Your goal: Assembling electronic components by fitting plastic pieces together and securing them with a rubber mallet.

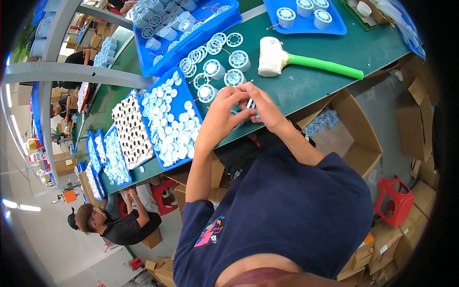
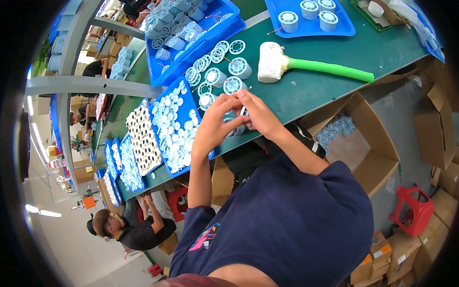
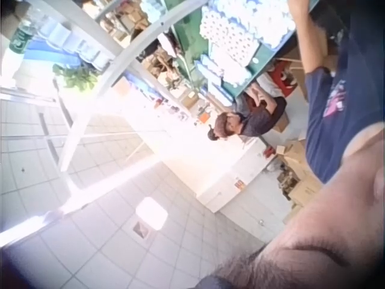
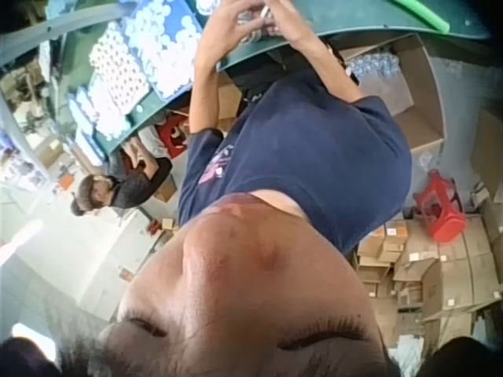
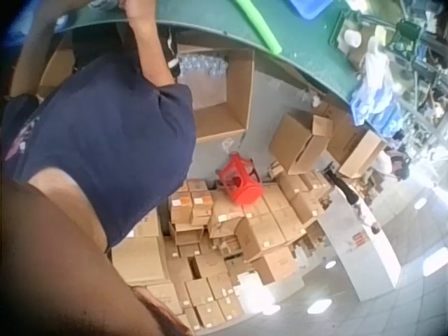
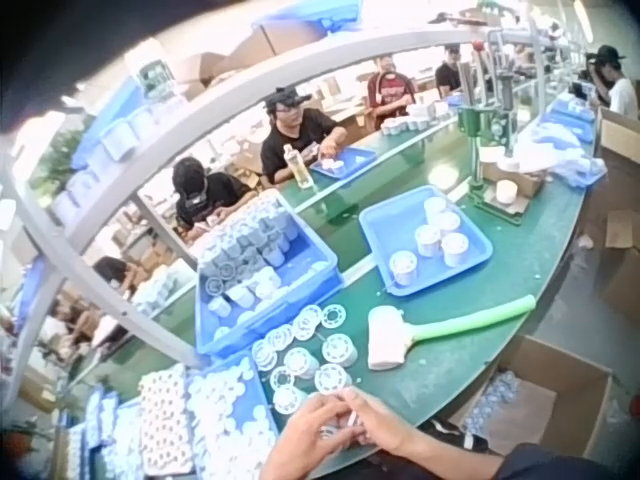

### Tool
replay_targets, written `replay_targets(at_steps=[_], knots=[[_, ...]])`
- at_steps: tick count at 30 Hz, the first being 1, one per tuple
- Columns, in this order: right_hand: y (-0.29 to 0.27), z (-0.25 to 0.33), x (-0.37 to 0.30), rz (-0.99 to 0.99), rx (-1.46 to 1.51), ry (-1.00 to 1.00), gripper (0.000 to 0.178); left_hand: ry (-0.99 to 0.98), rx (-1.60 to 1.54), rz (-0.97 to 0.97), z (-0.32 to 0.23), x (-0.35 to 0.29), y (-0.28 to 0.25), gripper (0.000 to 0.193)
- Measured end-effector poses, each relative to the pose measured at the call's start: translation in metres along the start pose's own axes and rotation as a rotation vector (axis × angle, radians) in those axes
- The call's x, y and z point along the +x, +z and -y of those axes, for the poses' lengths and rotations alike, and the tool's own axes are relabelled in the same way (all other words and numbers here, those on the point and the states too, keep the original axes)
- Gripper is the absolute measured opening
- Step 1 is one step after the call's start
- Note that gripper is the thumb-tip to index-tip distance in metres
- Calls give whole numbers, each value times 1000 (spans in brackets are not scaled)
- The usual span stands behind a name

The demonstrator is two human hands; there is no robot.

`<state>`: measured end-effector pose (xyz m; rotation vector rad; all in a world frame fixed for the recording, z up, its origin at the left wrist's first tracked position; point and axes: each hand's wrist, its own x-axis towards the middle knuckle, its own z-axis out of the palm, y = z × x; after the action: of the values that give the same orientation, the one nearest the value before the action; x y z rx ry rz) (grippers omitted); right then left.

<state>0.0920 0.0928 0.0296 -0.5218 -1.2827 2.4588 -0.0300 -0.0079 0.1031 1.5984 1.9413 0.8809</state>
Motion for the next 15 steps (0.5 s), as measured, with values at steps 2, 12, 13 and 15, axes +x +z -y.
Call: replay_targets(at_steps=[2, 12, 13, 15], knots=[[-2, -1, 2, -33, 25, -10, 57, -54, -155, -38, 4, 2, 1, 29], [-21, 3, 0, -192, 233, 30, 55, -12, 217, -323, 62, 45, 2, 21], [-23, 4, 1, -197, 235, 30, 55, -10, 215, -318, 61, 46, 4, 21], [-24, 4, 1, -205, 238, 37, 54, 12, 208, -385, 60, 44, 5, 21]])
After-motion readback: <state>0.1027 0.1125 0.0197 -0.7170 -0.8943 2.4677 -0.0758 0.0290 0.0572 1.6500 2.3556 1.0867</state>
